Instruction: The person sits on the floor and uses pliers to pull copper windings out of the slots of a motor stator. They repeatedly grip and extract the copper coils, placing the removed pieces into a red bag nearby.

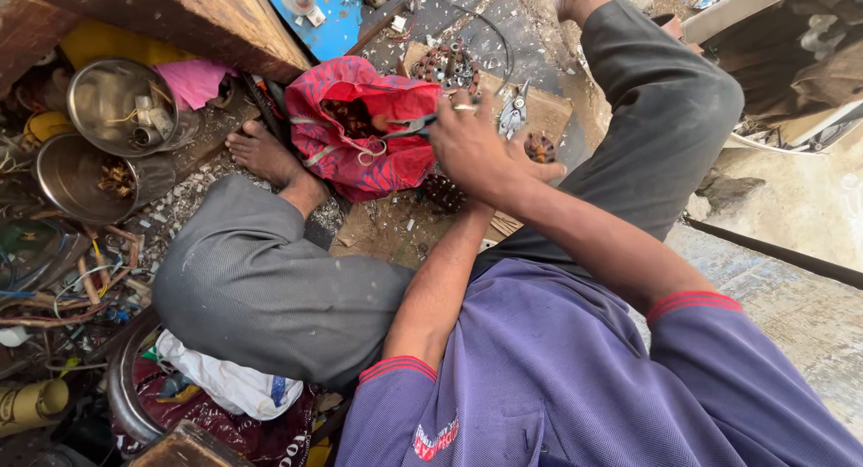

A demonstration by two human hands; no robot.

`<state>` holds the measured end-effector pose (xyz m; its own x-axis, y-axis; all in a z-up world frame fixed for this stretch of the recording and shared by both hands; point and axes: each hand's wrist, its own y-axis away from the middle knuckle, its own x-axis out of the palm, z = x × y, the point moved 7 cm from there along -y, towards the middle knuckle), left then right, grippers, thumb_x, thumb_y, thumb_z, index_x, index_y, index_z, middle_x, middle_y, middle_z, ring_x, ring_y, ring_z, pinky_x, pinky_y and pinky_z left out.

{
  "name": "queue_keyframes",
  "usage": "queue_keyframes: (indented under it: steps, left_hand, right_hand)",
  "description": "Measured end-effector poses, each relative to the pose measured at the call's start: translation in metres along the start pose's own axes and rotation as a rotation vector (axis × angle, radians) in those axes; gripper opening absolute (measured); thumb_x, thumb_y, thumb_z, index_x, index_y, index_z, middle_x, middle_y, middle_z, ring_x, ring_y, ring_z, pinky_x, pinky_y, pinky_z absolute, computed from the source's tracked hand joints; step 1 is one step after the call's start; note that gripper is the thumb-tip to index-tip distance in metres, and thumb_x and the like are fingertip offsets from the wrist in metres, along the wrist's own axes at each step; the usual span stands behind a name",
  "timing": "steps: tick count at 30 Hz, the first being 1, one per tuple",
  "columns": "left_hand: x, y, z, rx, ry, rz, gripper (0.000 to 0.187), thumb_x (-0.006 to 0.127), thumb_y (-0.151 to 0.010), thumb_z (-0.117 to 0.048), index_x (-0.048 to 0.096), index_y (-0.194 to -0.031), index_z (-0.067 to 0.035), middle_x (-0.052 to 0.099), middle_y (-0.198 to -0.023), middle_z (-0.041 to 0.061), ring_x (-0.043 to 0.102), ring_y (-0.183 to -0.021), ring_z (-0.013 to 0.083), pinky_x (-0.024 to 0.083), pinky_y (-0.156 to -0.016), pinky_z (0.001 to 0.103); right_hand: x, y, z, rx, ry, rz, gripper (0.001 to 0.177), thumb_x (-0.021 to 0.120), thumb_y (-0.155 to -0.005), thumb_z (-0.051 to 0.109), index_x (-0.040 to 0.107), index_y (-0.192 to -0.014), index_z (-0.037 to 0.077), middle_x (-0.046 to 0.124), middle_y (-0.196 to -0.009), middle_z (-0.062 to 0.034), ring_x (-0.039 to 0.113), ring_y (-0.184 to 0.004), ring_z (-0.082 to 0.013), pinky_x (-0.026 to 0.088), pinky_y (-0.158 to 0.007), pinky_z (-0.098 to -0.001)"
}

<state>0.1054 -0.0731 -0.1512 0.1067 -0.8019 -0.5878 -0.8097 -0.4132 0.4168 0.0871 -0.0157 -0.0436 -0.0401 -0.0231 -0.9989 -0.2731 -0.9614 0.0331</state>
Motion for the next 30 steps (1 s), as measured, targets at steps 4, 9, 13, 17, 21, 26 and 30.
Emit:
queue_keyframes:
  steps: [4,9,13,17,21,26,30]
  left_hand:
    - [-0.001,-0.005,0.003,-0.075,0.068,0.111,0.107,0.084,-0.058,-0.066,0.055,-0.142,-0.007,0.066,-0.125,0.026,0.061,-0.120,0.0401,0.048,-0.107,0.047]
    - [-0.013,-0.020,0.027,-0.015,0.118,-0.069,0.098,0.080,-0.069,-0.067,0.052,-0.142,-0.008,0.063,-0.126,0.019,0.062,-0.116,0.0348,0.052,-0.098,0.047]
    - [-0.001,-0.031,0.022,0.011,1.852,0.234,0.084,0.075,-0.085,-0.063,0.048,-0.146,-0.012,0.059,-0.129,0.013,0.061,-0.113,0.0314,0.057,-0.088,0.049]
    - [-0.056,-0.025,-0.005,0.267,2.080,0.202,0.076,0.071,-0.090,-0.058,0.047,-0.151,-0.020,0.057,-0.139,0.011,0.059,-0.121,0.0315,0.059,-0.091,0.060]
    - [-0.124,-0.018,-0.023,0.313,2.236,0.126,0.091,0.063,-0.087,-0.065,0.041,-0.158,-0.012,0.054,-0.151,0.015,0.057,-0.132,0.0401,0.057,-0.099,0.063]
    - [-0.179,-0.013,-0.020,0.317,2.114,0.270,0.082,0.055,-0.092,-0.065,0.041,-0.155,-0.016,0.056,-0.146,0.015,0.058,-0.128,0.0410,0.058,-0.098,0.066]
    - [-0.170,-0.001,-0.019,0.499,1.995,0.154,0.066,0.061,-0.104,-0.048,0.042,-0.160,-0.019,0.059,-0.140,0.015,0.062,-0.123,0.0353,0.060,-0.091,0.058]
  right_hand:
    - [-0.011,-0.019,0.019,0.008,0.144,-0.057,0.026,0.058,-0.090,0.025,0.073,-0.099,0.006,0.060,-0.116,-0.0222,0.059,-0.116,-0.0430,0.032,-0.103,-0.0730]
    - [-0.040,0.014,-0.038,0.255,-0.516,0.075,0.021,0.068,-0.092,0.015,0.074,-0.109,0.004,0.067,-0.121,-0.0168,0.065,-0.110,-0.0389,0.050,-0.100,-0.0513]
    - [-0.095,0.094,-0.091,0.297,-0.940,-0.234,0.020,0.067,-0.101,0.014,0.071,-0.116,0.000,0.067,-0.129,-0.0144,0.067,-0.116,-0.0263,0.052,-0.099,-0.0372]
    - [-0.071,0.135,-0.116,0.591,-1.449,0.134,0.030,0.067,-0.101,0.024,0.074,-0.117,0.000,0.073,-0.100,-0.0061,0.065,-0.097,-0.0150,0.052,-0.092,-0.0306]
    - [-0.066,0.138,-0.115,0.505,-1.536,0.313,0.033,0.067,-0.097,0.025,0.074,-0.114,-0.002,0.077,-0.102,-0.0055,0.069,-0.099,-0.0139,0.054,-0.092,-0.0303]
    - [-0.068,0.133,-0.104,0.562,-1.627,0.328,0.034,0.067,-0.095,0.026,0.073,-0.117,0.001,0.077,-0.104,-0.0036,0.068,-0.098,-0.0138,0.054,-0.090,-0.0314]
    - [-0.057,0.130,-0.080,0.483,-1.643,0.341,0.033,0.064,-0.099,0.029,0.073,-0.114,0.001,0.074,-0.104,-0.0031,0.067,-0.098,-0.0126,0.053,-0.090,-0.0303]
